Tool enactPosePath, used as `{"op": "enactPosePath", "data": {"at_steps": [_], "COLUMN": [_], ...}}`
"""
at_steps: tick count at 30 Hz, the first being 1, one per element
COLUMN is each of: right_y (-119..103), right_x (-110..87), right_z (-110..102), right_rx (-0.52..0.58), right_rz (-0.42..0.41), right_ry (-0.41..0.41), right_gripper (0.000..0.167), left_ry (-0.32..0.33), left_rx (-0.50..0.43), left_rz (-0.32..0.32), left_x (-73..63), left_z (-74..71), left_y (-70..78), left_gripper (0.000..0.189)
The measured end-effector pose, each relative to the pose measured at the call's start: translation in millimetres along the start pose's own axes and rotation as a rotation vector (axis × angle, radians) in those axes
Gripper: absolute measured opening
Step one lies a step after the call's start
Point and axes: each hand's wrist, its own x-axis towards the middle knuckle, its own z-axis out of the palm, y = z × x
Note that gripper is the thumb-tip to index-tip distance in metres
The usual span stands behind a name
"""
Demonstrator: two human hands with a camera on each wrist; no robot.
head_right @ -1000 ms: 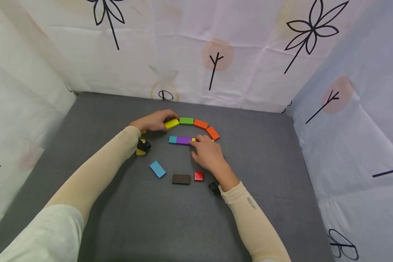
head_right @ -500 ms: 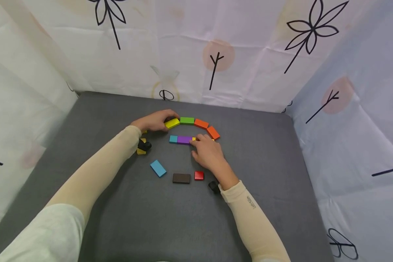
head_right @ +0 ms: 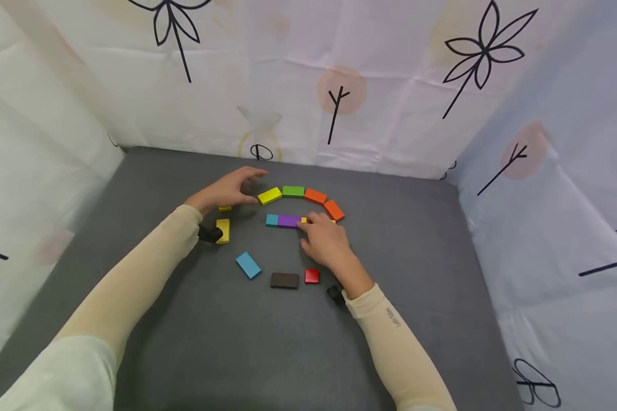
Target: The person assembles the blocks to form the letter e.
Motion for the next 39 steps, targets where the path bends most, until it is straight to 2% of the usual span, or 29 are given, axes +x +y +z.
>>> {"op": "enactPosePath", "data": {"at_steps": [5, 10, 16, 19, 26, 34, 39], "right_y": [-2.2, -3.2, -3.2, -2.7, -3.0, -2.8, -3.2], "right_x": [-2.2, -3.8, -4.7, -4.8, -2.0, -0.5, -0.2], "right_z": [1.3, 1.7, 2.1, 1.0, -0.3, 1.7, 3.2], "right_rx": [0.002, -0.003, 0.001, -0.005, -0.001, -0.007, -0.007], "right_rz": [0.016, 0.003, 0.004, 0.01, 0.006, 0.009, 0.003], "right_ry": [-0.009, 0.014, 0.005, 0.008, 0.004, 0.013, 0.013], "right_gripper": [0.048, 0.048, 0.049, 0.049, 0.049, 0.049, 0.05], "left_ry": [0.066, 0.121, 0.085, 0.061, 0.057, 0.073, 0.084], "left_rx": [-0.043, -0.053, 0.024, 0.037, 0.083, 0.075, 0.06], "left_rz": [0.003, -0.06, -0.102, -0.1, -0.119, -0.138, -0.132], "left_x": [-21.7, -42.4, -58.0, -61.4, -65.7, -62.8, -63.1], "left_z": [-9.3, -17.6, -19.8, -18.8, -18.4, -16.0, -17.1], "left_y": [-6.0, -18.0, -33.3, -39.7, -51.8, -57.0, -55.3], "left_gripper": [0.078, 0.077, 0.077, 0.077, 0.072, 0.064, 0.062]}}
